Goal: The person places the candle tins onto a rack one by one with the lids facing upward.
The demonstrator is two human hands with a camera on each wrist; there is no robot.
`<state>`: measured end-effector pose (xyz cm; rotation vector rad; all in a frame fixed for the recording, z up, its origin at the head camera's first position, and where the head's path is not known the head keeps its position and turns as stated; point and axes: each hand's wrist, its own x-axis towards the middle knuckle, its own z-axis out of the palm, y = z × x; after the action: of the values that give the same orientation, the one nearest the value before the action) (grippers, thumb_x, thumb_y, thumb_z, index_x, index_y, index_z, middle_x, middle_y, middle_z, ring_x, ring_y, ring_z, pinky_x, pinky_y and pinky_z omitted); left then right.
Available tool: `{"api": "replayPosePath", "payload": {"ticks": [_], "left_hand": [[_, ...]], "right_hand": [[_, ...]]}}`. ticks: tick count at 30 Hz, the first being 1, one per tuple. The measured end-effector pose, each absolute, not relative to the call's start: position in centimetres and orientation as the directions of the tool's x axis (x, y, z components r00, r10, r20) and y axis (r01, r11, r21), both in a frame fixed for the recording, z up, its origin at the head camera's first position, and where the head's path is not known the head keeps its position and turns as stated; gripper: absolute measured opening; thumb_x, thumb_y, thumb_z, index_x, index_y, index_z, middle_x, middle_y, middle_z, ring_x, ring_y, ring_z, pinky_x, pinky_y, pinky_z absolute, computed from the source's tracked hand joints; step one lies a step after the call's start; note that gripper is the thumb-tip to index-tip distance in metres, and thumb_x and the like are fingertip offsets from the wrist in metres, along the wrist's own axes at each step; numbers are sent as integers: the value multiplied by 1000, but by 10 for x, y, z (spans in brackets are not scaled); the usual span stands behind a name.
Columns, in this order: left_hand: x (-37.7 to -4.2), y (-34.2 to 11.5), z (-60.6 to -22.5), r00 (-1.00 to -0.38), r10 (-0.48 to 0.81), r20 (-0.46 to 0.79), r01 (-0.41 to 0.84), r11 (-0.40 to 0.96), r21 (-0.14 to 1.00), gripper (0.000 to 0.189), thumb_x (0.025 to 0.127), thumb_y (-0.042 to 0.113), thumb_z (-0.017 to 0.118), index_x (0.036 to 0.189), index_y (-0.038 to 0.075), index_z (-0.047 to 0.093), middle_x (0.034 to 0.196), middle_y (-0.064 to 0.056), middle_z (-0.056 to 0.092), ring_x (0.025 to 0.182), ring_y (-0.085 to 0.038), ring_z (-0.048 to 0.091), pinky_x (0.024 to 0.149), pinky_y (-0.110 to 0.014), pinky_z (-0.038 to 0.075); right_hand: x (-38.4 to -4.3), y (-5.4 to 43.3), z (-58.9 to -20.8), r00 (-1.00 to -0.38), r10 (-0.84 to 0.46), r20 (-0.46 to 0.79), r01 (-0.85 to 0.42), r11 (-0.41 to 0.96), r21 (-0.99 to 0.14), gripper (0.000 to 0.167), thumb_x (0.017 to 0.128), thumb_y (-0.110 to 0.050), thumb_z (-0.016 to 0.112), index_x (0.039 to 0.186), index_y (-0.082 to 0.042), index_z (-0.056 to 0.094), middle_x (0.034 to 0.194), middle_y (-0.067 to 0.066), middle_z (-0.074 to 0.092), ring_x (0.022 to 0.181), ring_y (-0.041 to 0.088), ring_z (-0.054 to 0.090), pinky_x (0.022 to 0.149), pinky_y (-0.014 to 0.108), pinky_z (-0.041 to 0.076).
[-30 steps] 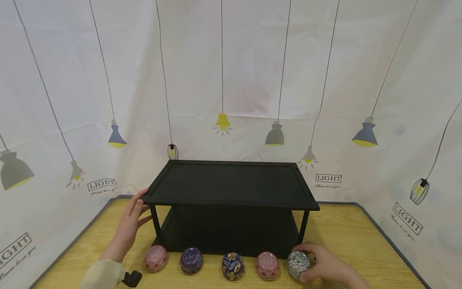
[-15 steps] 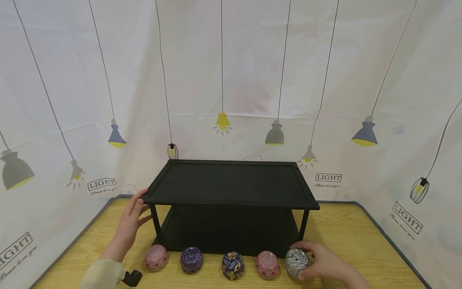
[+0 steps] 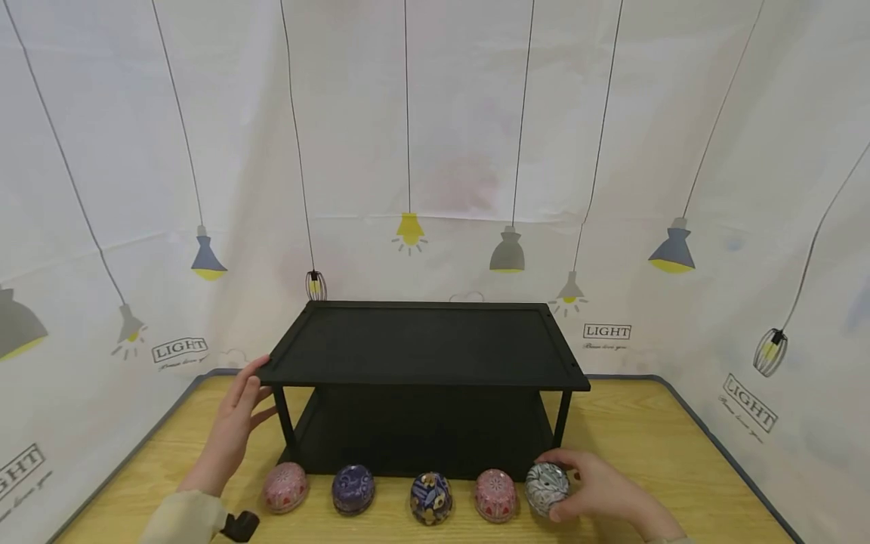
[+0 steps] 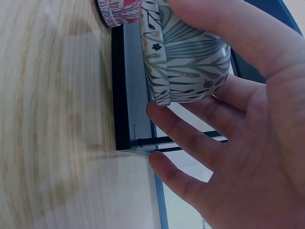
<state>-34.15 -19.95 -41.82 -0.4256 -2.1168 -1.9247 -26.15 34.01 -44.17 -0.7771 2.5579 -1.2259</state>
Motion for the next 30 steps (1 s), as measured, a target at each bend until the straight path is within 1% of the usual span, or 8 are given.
{"api": "replayPosePath", "payload": {"ticks": [4,8,11,14,18,22,26,30], "left_hand": [[-342,-199,-418,-927,49,373,376,84,923,47,107,33,30,151,16,30,149,-12,29,127,-32,38,101,-64,34],[-342,-200,-418,-927,45,371,374,90,923,47,108,33,30,151,16,30,148,-11,30,122,-21,43,100,-64,35],[-342,-200,-418,-926,46,376,379,95,921,46,108,32,30,151,16,30,148,-11,30,119,-16,43,100,-64,35],[-342,-200,-418,-925,51,377,380,97,920,46,108,33,30,151,17,30,148,-11,30,122,-22,42,100,-64,34],[-342,-200,-418,-925,55,376,380,96,920,46,108,33,29,151,16,30,148,-11,30,125,-30,38,100,-64,34],[-342,-200,-418,-923,55,380,384,94,919,46,108,32,29,151,16,30,148,-11,31,122,-22,42,100,-64,35],[-342,-200,-419,-923,55,380,384,94,919,46,108,32,29,151,17,30,148,-11,31,117,-11,44,100,-64,35],[-342,-200,-419,-925,56,375,379,96,921,47,108,33,29,151,17,30,148,-11,31,116,-9,44,100,-64,34]], "right_hand": [[-261,339,-440,-851,-524,42,-365,532,-764,58,80,-14,78,129,5,55,120,15,59,103,9,55,80,42,47],[-260,339,-438,-865,-500,38,-357,562,-746,59,79,-17,78,129,2,56,120,14,59,104,14,55,81,47,46],[-259,339,-436,-872,-489,36,-353,574,-739,59,79,-18,79,130,0,56,121,13,59,104,13,55,81,44,47],[-259,340,-436,-871,-489,40,-354,571,-741,59,79,-18,79,130,1,56,121,12,59,104,11,55,81,41,47],[-259,340,-435,-861,-505,58,-370,545,-753,58,80,-16,77,130,3,55,120,12,59,103,11,55,80,41,47],[-258,339,-434,-858,-509,61,-370,532,-762,57,80,-16,77,130,2,55,119,11,59,102,9,54,81,38,48],[-256,336,-431,-854,-517,66,-378,527,-761,57,81,-16,77,130,1,55,117,10,60,102,11,55,81,35,48],[-255,334,-430,-850,-521,74,-385,520,-762,56,81,-16,77,130,1,55,116,8,61,101,13,55,80,33,48]]}}
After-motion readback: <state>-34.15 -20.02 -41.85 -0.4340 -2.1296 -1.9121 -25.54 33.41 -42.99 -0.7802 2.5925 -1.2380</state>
